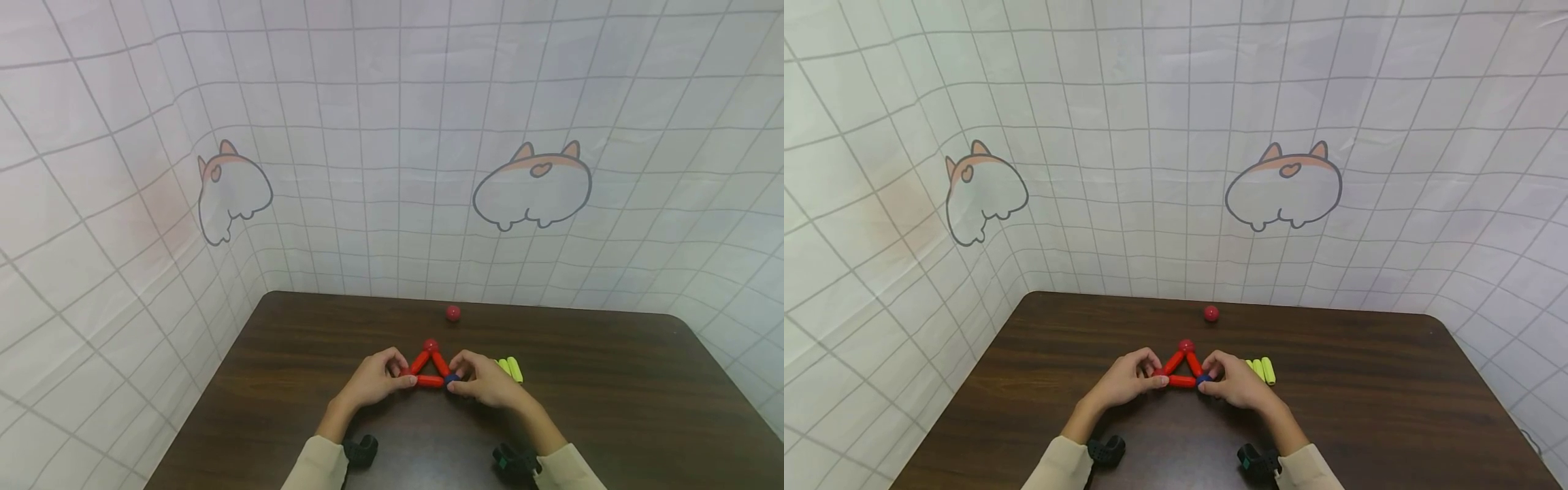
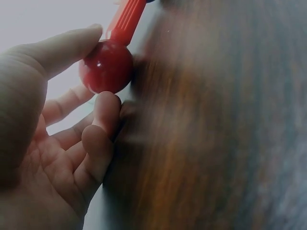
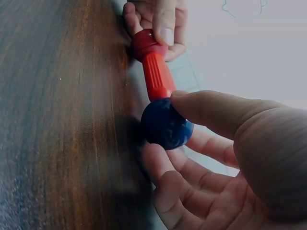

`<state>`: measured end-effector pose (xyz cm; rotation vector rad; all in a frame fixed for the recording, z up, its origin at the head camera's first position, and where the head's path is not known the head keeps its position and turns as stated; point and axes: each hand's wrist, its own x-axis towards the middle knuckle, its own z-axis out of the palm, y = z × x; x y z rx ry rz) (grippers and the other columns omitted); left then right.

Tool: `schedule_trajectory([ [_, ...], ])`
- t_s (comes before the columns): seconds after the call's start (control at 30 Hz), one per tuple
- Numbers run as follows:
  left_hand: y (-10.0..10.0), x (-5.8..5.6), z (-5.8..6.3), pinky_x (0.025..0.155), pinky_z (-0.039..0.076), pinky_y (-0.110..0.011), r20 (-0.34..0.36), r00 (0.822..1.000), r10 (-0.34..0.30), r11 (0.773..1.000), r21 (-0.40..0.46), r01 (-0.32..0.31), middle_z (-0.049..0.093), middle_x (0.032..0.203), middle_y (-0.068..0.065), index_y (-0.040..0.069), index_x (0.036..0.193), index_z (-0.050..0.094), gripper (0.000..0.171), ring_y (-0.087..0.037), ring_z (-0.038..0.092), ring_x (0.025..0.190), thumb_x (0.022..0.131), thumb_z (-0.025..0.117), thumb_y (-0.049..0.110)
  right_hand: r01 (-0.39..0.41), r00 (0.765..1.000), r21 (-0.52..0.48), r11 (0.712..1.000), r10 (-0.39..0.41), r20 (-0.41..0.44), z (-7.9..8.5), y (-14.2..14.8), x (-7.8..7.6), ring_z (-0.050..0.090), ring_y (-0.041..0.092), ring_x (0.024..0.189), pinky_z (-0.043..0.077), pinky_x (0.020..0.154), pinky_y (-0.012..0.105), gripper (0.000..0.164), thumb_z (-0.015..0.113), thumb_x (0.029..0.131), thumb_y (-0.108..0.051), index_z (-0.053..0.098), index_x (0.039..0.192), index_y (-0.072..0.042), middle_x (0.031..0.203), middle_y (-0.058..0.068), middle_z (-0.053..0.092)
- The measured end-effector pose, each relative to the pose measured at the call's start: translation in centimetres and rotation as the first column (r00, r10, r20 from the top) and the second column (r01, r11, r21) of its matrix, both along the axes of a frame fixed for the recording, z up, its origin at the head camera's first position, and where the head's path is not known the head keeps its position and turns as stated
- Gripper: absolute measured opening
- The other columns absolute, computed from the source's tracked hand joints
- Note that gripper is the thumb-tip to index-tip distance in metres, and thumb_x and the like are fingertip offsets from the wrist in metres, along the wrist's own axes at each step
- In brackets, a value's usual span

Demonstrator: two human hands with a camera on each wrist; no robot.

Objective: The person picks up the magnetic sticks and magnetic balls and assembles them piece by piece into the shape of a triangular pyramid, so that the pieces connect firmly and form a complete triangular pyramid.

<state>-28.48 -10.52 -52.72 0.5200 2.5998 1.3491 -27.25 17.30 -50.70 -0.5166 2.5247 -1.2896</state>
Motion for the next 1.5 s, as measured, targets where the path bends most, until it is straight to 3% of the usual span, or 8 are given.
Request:
schedule_trajectory([
  [0.23, -0.2, 0.1, 0.3, 0.057, 0.043, -0.024, 0.016, 0.999, -0.027, 1.0, -0.013, 0.027, 0.064, 0.086, 0.003, 0.021, 0.106, 0.066, 0.034, -0.009, 0.053, 0.063, 0.082, 0.087, 0.033, 0.003, 1.0, -0.006, 1.0, -0.003, 0.005, -0.1, 0.2, -0.1, 0.062, 0.014, 0.067, 0.053, 0.057, 0.029, 0.032, 0.079, 0.091, -0.02, 0.061, 0.114, -0.006, 0.098, 0.008, 0.062],
  [0.67, -0.2, 0.0, 0.2, 0.057, 0.046, -0.025, 0.023, 0.999, -0.028, 1.0, -0.009, 0.028, 0.063, 0.087, 0.004, 0.023, 0.105, 0.066, 0.03, -0.01, 0.054, 0.063, 0.085, 0.085, 0.033, -0.004, 1.0, -0.019, 1.0, 0.004, 0.005, 0.4, 1.3, -0.4, 0.066, 0.021, 0.074, 0.054, 0.057, 0.032, 0.034, 0.074, 0.095, -0.023, 0.06, 0.12, -0.005, 0.101, 0.008, 0.065],
  [1.03, -0.3, 0.0, 0.1, 0.057, 0.045, -0.026, 0.028, 0.999, -0.027, 1.0, 0.002, 0.027, 0.063, 0.086, 0.005, 0.023, 0.104, 0.066, 0.028, -0.011, 0.053, 0.064, 0.085, 0.084, 0.032, 0.114, 0.988, -0.053, 0.992, -0.119, -0.094, 2.3, 6.3, -0.9, 0.06, 0.022, 0.07, 0.05, 0.056, 0.031, 0.037, 0.068, 0.1, -0.024, 0.058, 0.125, 0.001, 0.102, 0.011, 0.065],
  [1.23, -0.3, 0.0, -0.1, 0.057, 0.045, -0.026, 0.024, 0.999, -0.024, 1.0, -0.003, 0.024, 0.063, 0.086, 0.005, 0.023, 0.104, 0.066, 0.028, -0.011, 0.053, 0.064, 0.085, 0.084, 0.032, 0.181, 0.98, -0.05, 0.982, -0.184, -0.072, 2.4, 9.0, -0.9, 0.063, 0.022, 0.079, 0.051, 0.06, 0.032, 0.038, 0.067, 0.101, -0.023, 0.057, 0.128, 0.001, 0.103, 0.014, 0.064],
  [1.5, -0.3, 0.0, 0.1, 0.056, 0.045, -0.026, 0.023, 1.0, -0.02, 1.0, 0.0, 0.02, 0.063, 0.085, 0.005, 0.022, 0.104, 0.066, 0.028, -0.01, 0.053, 0.063, 0.085, 0.085, 0.032, 0.148, 0.988, 0.048, 0.988, -0.146, -0.053, 0.9, 11.1, -1.3, 0.063, 0.02, 0.08, 0.05, 0.062, 0.032, 0.036, 0.065, 0.101, -0.021, 0.058, 0.129, 0.001, 0.098, 0.014, 0.066],
])
